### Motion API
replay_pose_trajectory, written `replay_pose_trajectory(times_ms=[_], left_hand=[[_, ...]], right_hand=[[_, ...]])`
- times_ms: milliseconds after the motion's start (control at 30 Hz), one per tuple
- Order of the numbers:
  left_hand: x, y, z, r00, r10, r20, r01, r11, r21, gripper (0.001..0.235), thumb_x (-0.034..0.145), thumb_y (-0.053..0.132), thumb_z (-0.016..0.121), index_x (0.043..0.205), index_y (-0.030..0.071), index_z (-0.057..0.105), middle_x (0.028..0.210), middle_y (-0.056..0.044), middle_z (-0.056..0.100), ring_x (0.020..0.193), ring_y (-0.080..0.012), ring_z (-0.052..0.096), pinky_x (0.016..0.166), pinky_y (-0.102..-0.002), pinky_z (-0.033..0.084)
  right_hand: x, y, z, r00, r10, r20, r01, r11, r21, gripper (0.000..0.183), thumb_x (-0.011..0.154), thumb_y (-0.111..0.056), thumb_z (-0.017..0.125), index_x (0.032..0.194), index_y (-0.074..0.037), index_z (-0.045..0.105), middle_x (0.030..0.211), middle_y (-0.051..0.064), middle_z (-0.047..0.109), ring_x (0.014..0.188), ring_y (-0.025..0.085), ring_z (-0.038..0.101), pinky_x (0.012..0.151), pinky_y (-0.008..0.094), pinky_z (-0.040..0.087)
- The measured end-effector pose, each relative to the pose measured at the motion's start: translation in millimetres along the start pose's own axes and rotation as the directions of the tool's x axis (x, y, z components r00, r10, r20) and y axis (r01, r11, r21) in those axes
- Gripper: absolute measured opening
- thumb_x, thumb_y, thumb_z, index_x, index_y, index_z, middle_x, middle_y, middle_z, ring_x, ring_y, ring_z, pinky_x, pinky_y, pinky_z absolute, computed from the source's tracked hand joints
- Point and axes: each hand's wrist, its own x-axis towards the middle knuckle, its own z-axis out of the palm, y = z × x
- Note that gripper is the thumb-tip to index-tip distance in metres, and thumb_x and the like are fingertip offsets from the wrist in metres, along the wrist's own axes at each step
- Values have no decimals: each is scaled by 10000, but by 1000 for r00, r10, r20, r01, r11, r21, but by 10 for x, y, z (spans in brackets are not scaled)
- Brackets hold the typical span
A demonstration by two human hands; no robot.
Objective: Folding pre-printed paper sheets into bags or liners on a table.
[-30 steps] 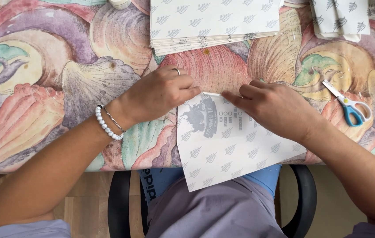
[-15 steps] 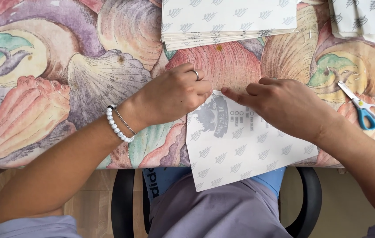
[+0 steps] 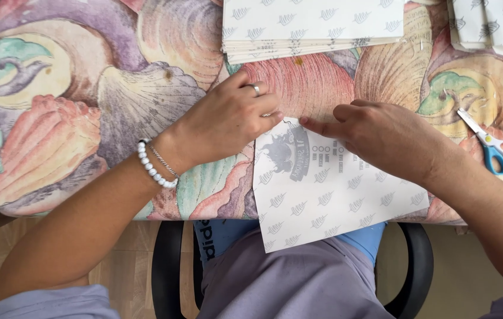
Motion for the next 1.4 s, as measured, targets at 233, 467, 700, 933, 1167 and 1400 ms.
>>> replay_pose_trajectory(times_ms=[233, 467, 700, 933, 1167, 1400], left_hand=[[-287, 51, -252, 962, -226, 151, 233, 972, -30, 204, 1013, 235, 679, 1183, 232, 792, 908, -7, 636, 873, -197, 572, 807, -376, 432], [81, 579, -257, 948, -313, -63, 286, 921, -263, 458, 908, -169, 560, 1352, -57, 578, 1291, -229, 643, 1174, -337, 638, 1036, -396, 581], [201, 895, 99, 926, -376, -23, 357, 896, -265, 470, 1023, 64, 444, 1487, -6, 476, 1122, -168, 636, 949, -312, 654, 778, -428, 536], [367, 924, 146, 940, -339, 36, 340, 937, -75, 489, 927, 100, 585, 1413, 43, 576, 993, -54, 566, 857, -208, 534, 731, -380, 443], [475, 962, 41, 929, -348, 124, 337, 936, 103, 449, 927, 162, 571, 1366, 98, 640, 1094, -42, 635, 910, -228, 634, 1130, -590, 360], [472, 962, 65, 944, -321, 75, 312, 944, 107, 501, 910, 114, 546, 1407, 100, 609, 1052, -66, 616, 871, -237, 589, 791, -380, 501]], right_hand=[[-9, 15, 106, 999, -19, -37, 15, 995, -96, 902, 849, -29, 653, 1649, -282, 321, 903, -65, 556, 688, 100, 629, 660, 255, 613], [16, 2, 39, 999, 7, 36, -9, 999, 53, 816, 933, 87, 560, 1631, -276, 343, 869, 7, 612, 659, 164, 683, 629, 295, 650], [-218, -3, 46, 955, 26, -296, 18, 989, 146, 412, 907, -51, 649, 1308, -145, 671, 919, 86, 640, 843, 226, 722, 737, 344, 629], [-657, 199, 453, 909, 204, -363, -35, 906, 421, 255, 944, -39, 644, 1160, -72, 777, 902, 142, 687, 865, 255, 715, 733, 346, 604], [-945, 353, 767, 903, 329, -278, -164, 859, 485, 206, 1006, -138, 618, 1128, -148, 783, 940, -28, 710, 763, 253, 701, 533, 448, 601], [-996, 302, 715, 935, 249, -254, -160, 932, 326, 305, 979, -187, 634, 1269, -180, 727, 893, -27, 689, 758, 213, 699, 575, 397, 647]])
